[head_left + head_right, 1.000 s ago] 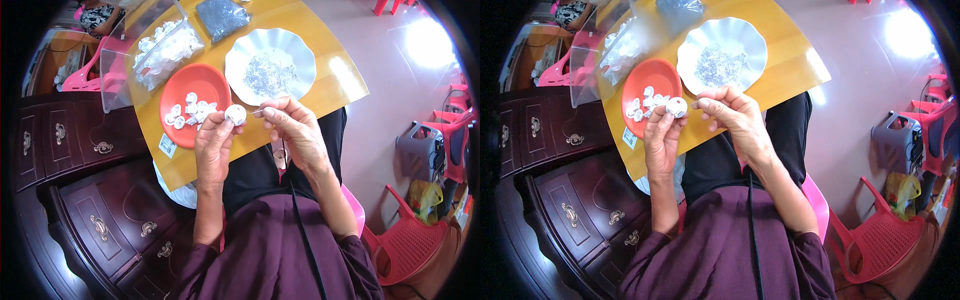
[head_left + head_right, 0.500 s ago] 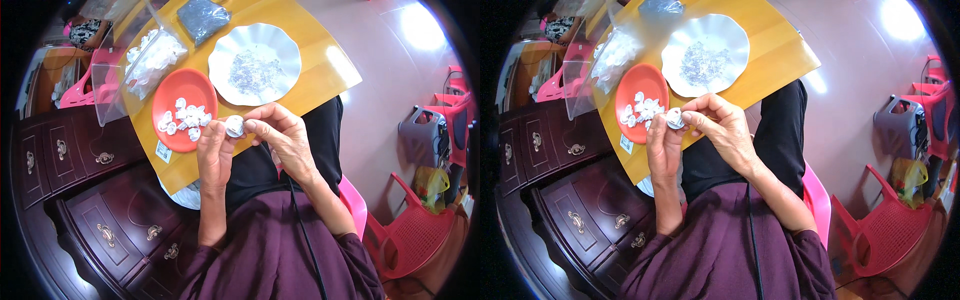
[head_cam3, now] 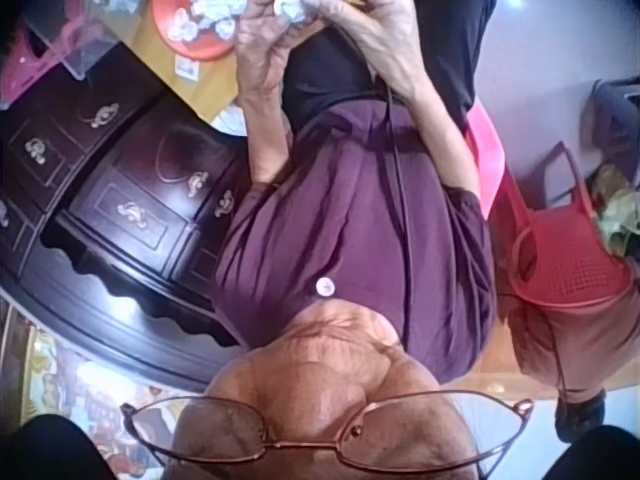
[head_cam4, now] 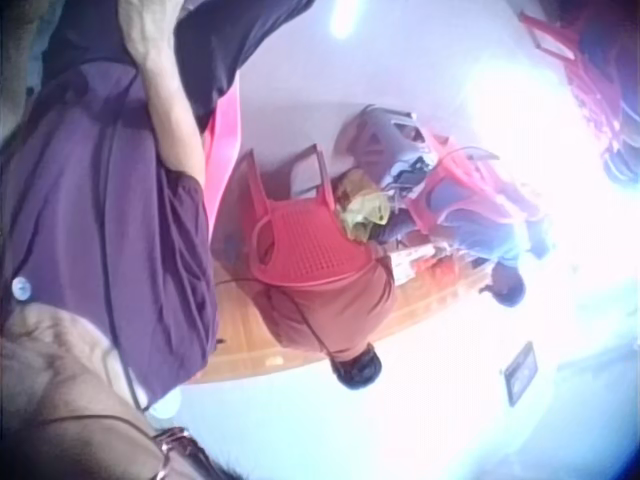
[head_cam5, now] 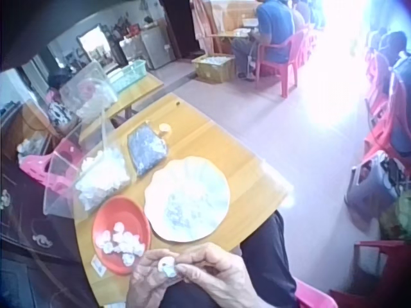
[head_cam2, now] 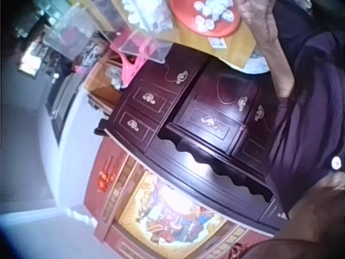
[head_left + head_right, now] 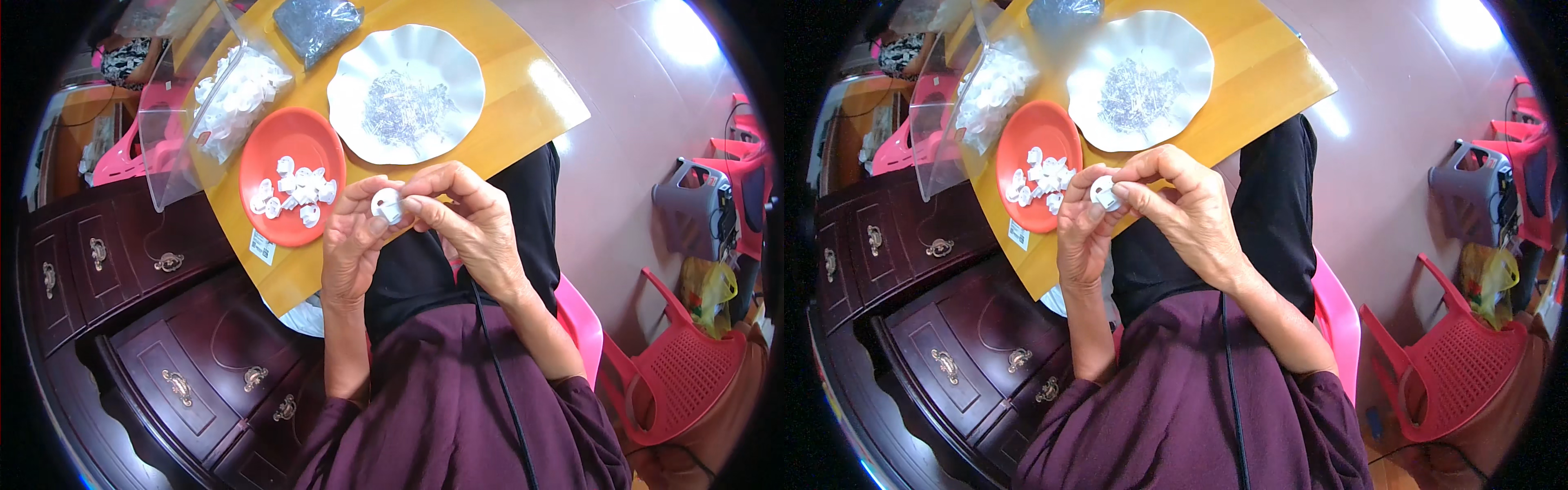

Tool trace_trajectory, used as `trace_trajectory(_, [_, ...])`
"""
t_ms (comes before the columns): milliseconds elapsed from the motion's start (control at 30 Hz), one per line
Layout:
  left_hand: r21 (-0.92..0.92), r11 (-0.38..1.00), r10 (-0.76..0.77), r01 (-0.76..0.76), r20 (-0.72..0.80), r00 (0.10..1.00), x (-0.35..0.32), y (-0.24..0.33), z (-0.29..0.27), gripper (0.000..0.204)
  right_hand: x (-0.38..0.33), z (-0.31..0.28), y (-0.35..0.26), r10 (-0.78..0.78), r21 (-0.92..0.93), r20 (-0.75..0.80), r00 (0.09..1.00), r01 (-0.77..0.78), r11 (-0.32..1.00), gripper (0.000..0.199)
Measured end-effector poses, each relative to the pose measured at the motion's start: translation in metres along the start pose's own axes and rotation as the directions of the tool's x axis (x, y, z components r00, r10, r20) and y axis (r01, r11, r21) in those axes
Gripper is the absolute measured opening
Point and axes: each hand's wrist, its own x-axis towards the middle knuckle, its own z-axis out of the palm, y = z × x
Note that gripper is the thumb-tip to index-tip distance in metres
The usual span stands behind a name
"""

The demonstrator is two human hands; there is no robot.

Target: The person repeatedly picks up plastic pieces from a red plate and metal components from a white bowl, then inserts the metal components into the plastic pieces by hand to assemble them.

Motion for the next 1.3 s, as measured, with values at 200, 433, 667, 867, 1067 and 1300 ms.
trace_trajectory(200, [0.12, 0.977, 0.178, -0.176, -0.001, 0.984, 0.002, -0.001, 0.007, 0.035, -0.005, 0.003, -0.007, 0.071, 0.075, -0.076, 0.995, -0.065, 0.995, 0.012])
trace_trajectory(433, [0.193, 0.935, 0.3, -0.297, 0.018, 0.954, 0.001, -0.008, 0.002, 0.04, -0.007, 0.011, 0.006, 0.035, 0.073, -0.077, 0.996, -0.029, 0.997, 0.017])
trace_trajectory(667, [0.234, 0.904, 0.353, -0.358, 0.062, 0.933, 0.0, -0.008, 0.002, 0.042, -0.008, 0.013, 0.005, 0.034, 0.084, -0.086, 0.996, -0.027, 0.996, 0.016])
trace_trajectory(867, [0.234, 0.901, 0.361, -0.366, 0.066, 0.93, 0.0, -0.009, 0.003, 0.042, -0.009, 0.011, 0.004, 0.055, 0.082, -0.067, 0.996, -0.05, 0.995, 0.013])
trace_trajectory(1067, [0.321, 0.848, 0.409, -0.422, 0.113, 0.906, 0.001, -0.009, 0.003, 0.04, -0.01, 0.011, 0.003, 0.061, 0.086, -0.077, 0.995, -0.055, 0.995, 0.012])
trace_trajectory(1300, [0.421, 0.757, 0.471, -0.5, 0.179, 0.864, 0.0, -0.007, 0.009, 0.037, -0.01, 0.011, 0.003, 0.038, 0.107, -0.102, 0.994, -0.027, 0.994, 0.013])
